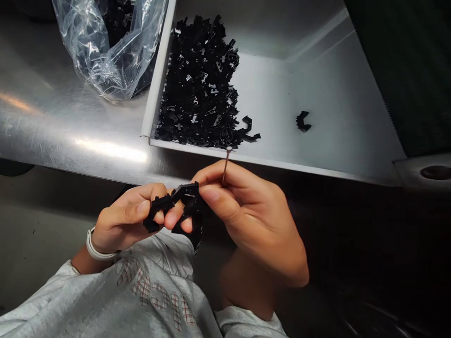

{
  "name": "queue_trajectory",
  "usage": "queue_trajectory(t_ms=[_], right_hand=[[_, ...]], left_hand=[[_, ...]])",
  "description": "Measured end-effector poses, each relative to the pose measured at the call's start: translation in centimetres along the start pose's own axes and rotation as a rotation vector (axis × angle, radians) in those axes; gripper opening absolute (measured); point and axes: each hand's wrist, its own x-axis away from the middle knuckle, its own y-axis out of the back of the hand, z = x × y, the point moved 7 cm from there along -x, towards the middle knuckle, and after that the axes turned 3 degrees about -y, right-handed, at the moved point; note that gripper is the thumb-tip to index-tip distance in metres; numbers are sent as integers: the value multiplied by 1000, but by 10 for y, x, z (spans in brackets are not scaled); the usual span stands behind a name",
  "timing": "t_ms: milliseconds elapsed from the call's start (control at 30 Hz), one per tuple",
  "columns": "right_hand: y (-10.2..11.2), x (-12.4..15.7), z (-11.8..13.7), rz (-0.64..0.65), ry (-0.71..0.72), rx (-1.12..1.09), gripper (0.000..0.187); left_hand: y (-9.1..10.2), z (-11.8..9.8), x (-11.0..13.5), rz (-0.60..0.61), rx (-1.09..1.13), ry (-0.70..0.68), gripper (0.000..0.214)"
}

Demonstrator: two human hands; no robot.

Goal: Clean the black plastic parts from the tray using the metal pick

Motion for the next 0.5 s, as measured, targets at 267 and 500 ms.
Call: queue_trajectory(t_ms=[267,500], right_hand=[[4,-9,7,169,-49,98,20],[29,5,7,-211,173,20,31]], left_hand=[[3,3,2,-14,-83,84,30],[7,3,2,-116,-36,55,29]])
